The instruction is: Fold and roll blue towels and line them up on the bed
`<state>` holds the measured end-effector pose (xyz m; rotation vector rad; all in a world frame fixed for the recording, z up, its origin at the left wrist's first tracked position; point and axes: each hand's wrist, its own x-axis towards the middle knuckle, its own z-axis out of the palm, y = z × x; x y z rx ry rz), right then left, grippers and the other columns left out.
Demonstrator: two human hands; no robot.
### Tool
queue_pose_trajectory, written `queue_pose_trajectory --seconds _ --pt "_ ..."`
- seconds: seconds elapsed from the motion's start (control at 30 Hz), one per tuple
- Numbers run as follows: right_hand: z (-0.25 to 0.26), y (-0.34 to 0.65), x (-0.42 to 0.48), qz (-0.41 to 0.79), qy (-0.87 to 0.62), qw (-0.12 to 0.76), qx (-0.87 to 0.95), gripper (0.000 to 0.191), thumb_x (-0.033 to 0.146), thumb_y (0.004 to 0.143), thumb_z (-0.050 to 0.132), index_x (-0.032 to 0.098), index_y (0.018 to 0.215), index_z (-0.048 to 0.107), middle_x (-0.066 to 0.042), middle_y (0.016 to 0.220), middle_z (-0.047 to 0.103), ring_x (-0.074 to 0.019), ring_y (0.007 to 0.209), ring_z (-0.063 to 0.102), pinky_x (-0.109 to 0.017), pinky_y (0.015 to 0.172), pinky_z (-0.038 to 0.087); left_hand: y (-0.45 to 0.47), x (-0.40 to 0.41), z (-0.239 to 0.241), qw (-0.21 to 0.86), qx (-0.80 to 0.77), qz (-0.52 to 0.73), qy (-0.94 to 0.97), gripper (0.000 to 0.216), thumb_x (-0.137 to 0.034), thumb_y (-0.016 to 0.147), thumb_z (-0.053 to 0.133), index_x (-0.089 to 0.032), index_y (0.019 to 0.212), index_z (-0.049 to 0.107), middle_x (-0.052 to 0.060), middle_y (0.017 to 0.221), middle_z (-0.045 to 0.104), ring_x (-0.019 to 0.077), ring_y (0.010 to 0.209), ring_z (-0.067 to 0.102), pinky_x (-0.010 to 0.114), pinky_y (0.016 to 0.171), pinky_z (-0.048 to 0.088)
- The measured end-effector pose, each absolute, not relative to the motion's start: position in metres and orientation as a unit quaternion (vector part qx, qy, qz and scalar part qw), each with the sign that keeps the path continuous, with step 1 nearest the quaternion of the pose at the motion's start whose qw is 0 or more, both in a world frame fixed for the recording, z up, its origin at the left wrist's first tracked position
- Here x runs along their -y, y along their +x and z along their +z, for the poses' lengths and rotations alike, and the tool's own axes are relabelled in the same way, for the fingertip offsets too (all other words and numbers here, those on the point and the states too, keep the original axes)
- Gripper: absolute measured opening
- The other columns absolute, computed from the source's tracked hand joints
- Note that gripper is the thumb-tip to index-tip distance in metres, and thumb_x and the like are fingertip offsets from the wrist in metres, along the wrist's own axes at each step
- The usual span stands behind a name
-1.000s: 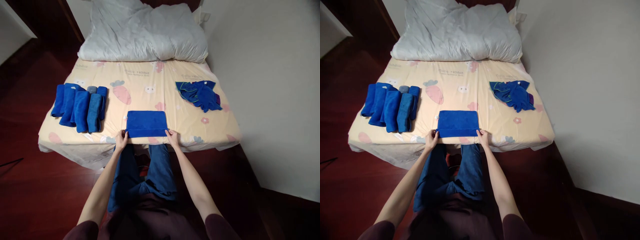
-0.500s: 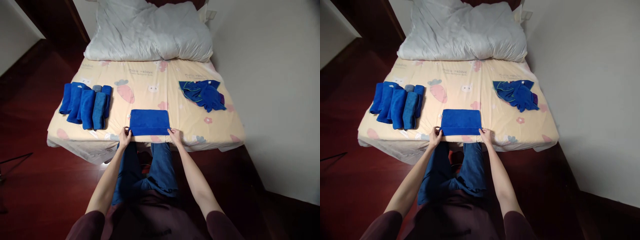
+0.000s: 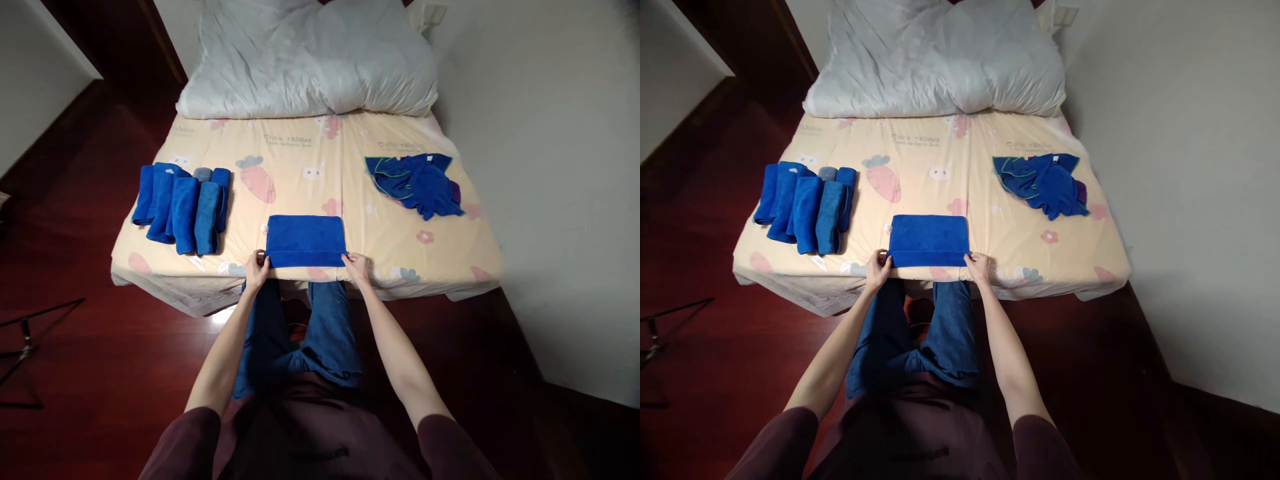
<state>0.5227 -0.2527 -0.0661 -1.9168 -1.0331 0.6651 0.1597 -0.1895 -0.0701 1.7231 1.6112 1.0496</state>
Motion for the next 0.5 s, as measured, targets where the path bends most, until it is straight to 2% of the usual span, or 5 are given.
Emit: queue_pose_trajectory --seconds 0.13,0.23,0.33,0.4,0.5 --pt "-0.062 0.521 0.252 0.260 -0.771 0.412 0.410 0.031 0.052 0.072 0.065 0.022 0.063 0.062 -0.011 0.070 0.075 -0.0262 0.070 0.072 -0.031 0.064 0.049 0.160 0.189 -0.072 0.277 -0.595 0.393 0.645 0.028 -0.039 0.090 0.061 -0.020 0.111 0.062 0.001 0.076 0.060 0.0201 0.070 0.059 0.034 0.074 0.050" --pt "-0.061 0.519 0.252 0.247 -0.778 0.411 0.406 0.027 0.048 0.072 0.068 0.023 0.065 0.061 -0.009 0.068 0.073 -0.0251 0.069 0.070 -0.031 0.065 0.050 0.160 0.187 -0.072 0.253 -0.592 0.401 0.652 0.025 -0.037 0.088 0.063 -0.020 0.108 0.063 0.004 0.084 0.062 0.0211 0.075 0.060 0.036 0.078 0.052" --pt "-0.065 0.515 0.254 0.218 -0.786 0.425 0.393 0.022 0.043 0.074 0.069 0.023 0.076 0.058 -0.004 0.066 0.067 -0.0211 0.064 0.065 -0.031 0.066 0.051 0.159 0.186 -0.069 0.229 -0.586 0.406 0.663 0.020 -0.033 0.088 0.064 -0.020 0.103 0.066 0.007 0.093 0.062 0.0222 0.080 0.062 0.039 0.083 0.054" --pt "-0.069 0.513 0.258 0.184 -0.786 0.436 0.397 0.024 0.041 0.075 0.069 0.023 0.086 0.057 -0.001 0.072 0.065 -0.0190 0.063 0.061 -0.032 0.069 0.053 0.157 0.186 -0.066 0.220 -0.570 0.405 0.680 0.018 -0.031 0.089 0.064 -0.020 0.102 0.068 0.010 0.101 0.063 0.0241 0.090 0.064 0.041 0.090 0.054" --pt "-0.073 0.509 0.265 0.116 -0.761 0.457 0.445 0.022 0.039 0.081 0.065 0.022 0.093 0.060 -0.008 0.095 0.065 -0.0204 0.078 0.062 -0.037 0.081 0.055 0.156 0.186 -0.062 0.199 -0.531 0.391 0.725 0.015 -0.027 0.092 0.060 -0.022 0.099 0.072 0.013 0.119 0.064 0.0282 0.111 0.060 0.046 0.104 0.051"
